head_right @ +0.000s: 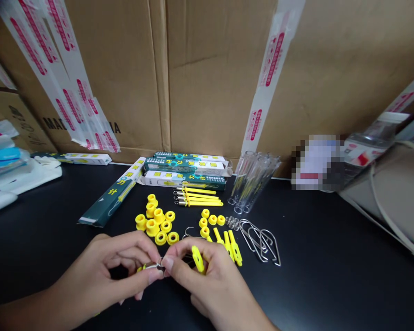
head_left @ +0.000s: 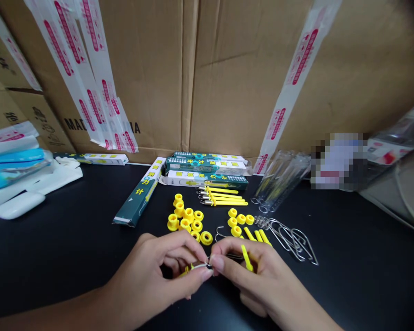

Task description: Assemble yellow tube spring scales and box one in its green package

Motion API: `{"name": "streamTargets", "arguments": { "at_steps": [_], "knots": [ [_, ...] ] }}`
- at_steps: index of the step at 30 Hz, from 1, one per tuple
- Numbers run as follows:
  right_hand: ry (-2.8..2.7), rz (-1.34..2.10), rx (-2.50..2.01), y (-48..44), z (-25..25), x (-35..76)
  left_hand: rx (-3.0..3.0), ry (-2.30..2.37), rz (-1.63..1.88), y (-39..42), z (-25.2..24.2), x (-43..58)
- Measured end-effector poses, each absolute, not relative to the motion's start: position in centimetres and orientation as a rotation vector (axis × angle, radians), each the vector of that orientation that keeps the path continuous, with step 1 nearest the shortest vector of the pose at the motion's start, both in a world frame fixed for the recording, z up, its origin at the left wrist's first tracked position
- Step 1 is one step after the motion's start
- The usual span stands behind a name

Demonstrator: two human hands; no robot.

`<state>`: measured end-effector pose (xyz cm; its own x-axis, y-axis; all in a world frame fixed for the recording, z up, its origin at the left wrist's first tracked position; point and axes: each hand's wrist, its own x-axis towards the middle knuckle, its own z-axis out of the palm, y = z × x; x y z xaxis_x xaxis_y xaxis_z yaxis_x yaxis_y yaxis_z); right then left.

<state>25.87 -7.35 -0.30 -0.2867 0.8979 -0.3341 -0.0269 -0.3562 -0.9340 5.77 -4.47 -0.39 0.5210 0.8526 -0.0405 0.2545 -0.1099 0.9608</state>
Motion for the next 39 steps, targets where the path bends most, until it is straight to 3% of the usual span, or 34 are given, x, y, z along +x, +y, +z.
{"name": "streamTargets", "arguments": {
  "at_steps": [29,39],
  "knots": [
    [-1.064,1.836,-1.111,-7.2,-0.6,25.6,1.976,0.932,0.883,-4.7,-1.5,5.2],
    [-1.057,1.806,-1.151,-7.4,-0.4,25.7,1.731,0.883,0.931,-4.4,-1.1,5.6]
  ]
}}
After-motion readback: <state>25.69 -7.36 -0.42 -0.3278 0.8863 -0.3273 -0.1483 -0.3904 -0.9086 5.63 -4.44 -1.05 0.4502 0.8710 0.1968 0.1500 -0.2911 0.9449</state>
